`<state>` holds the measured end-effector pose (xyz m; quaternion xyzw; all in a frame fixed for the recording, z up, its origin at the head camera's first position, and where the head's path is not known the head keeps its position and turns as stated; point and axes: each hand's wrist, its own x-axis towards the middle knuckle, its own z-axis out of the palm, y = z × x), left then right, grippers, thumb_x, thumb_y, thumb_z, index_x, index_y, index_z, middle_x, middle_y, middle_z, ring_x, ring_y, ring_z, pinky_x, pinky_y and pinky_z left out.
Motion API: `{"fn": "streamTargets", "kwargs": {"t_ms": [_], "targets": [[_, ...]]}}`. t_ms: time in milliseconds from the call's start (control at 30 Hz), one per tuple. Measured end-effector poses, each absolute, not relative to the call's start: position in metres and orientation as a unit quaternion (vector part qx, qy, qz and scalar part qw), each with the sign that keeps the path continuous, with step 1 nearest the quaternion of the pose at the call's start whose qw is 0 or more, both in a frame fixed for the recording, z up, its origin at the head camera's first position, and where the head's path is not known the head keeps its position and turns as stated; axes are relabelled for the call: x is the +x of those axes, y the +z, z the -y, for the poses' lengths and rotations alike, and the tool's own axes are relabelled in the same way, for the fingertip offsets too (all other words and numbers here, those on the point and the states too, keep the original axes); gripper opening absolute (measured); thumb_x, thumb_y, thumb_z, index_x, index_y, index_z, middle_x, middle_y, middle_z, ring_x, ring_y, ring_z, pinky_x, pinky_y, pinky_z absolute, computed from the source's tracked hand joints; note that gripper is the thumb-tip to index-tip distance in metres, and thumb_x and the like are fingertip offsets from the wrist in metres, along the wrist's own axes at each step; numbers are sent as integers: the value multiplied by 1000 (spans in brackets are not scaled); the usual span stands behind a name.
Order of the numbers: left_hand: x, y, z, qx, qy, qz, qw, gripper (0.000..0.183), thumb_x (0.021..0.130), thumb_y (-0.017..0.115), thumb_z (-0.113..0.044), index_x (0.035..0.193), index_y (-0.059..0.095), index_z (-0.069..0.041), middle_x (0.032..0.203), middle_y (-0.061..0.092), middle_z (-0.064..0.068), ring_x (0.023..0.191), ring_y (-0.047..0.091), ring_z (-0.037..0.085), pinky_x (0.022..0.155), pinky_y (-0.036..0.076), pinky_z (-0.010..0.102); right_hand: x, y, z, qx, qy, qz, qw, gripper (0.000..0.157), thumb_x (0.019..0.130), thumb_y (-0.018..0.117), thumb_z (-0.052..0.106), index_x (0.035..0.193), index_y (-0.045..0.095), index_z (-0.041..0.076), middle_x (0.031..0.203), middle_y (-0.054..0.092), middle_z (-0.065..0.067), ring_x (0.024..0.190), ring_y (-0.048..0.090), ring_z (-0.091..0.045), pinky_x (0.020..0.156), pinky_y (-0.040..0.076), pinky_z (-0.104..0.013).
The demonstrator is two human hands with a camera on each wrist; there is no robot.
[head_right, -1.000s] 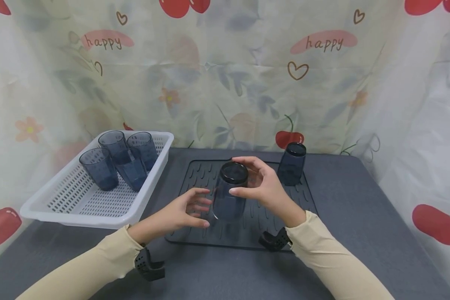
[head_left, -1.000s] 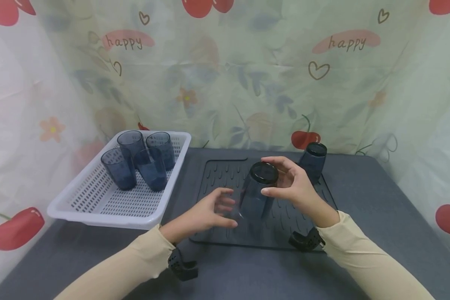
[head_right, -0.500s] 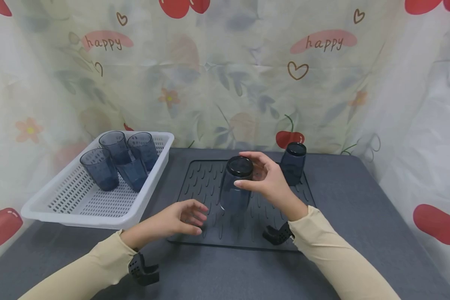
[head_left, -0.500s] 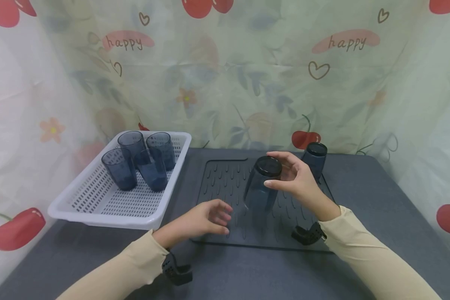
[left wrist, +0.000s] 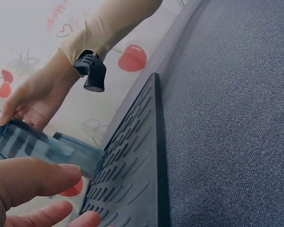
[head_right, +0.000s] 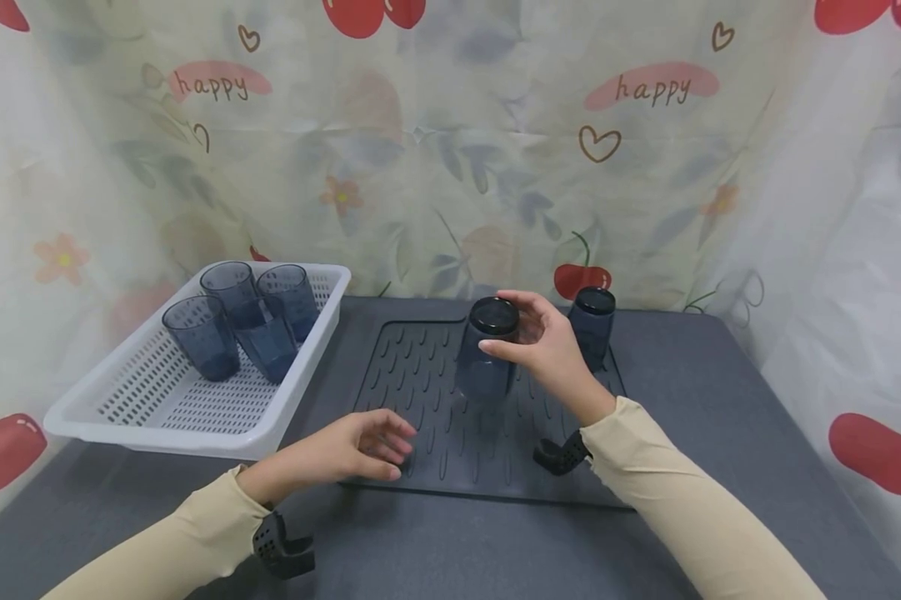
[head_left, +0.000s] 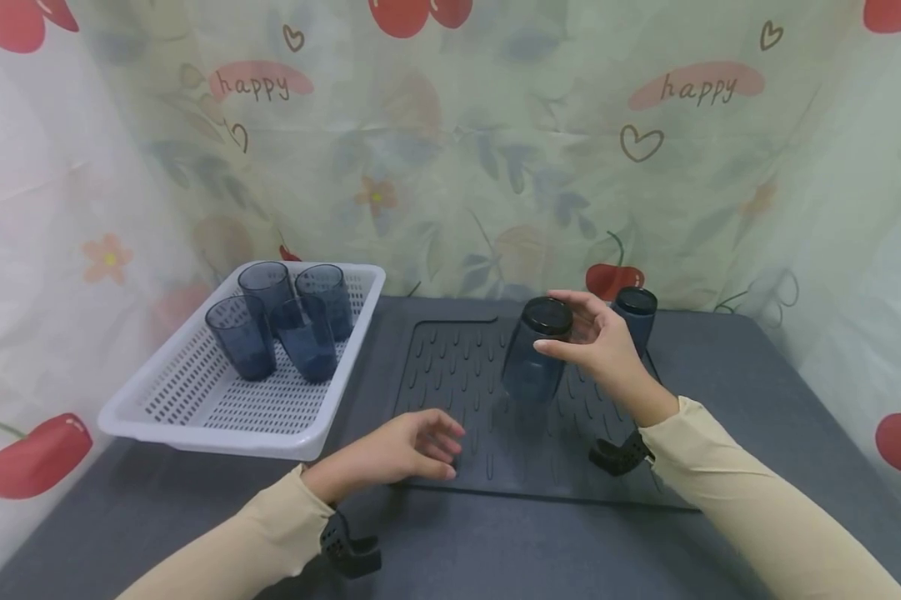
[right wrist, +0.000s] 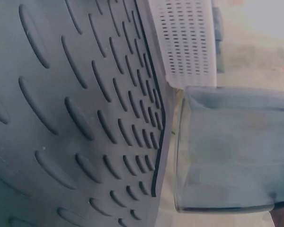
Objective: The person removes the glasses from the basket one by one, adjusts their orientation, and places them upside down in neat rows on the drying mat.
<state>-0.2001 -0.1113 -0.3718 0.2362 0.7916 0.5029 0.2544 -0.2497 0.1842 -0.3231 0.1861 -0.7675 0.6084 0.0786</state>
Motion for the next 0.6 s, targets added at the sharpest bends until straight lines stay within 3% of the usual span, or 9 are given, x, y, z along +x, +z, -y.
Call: {"fn": "streamTargets", "kwargs": {"t_ms": [333, 600], "targets": [[-200, -372, 112, 240, 503, -790, 255, 50, 84, 73, -9, 128, 52, 2, 116, 62, 16, 109, 64, 33, 86, 55, 35, -265, -309, -181, 145, 607, 774, 104, 65, 83, 77, 17, 140, 46, 16, 140, 48, -5, 113, 58, -3, 85, 52, -19], [-201, -372, 112, 241, 508, -786, 255, 49, 84, 73, -7, 128, 52, 3, 116, 62, 17, 109, 63, 35, 86, 55, 35, -281, -309, -177, 133, 598, 778, 135, 68, 82, 78, 17, 142, 45, 15, 145, 47, -6, 121, 56, -16, 85, 52, -20]]}}
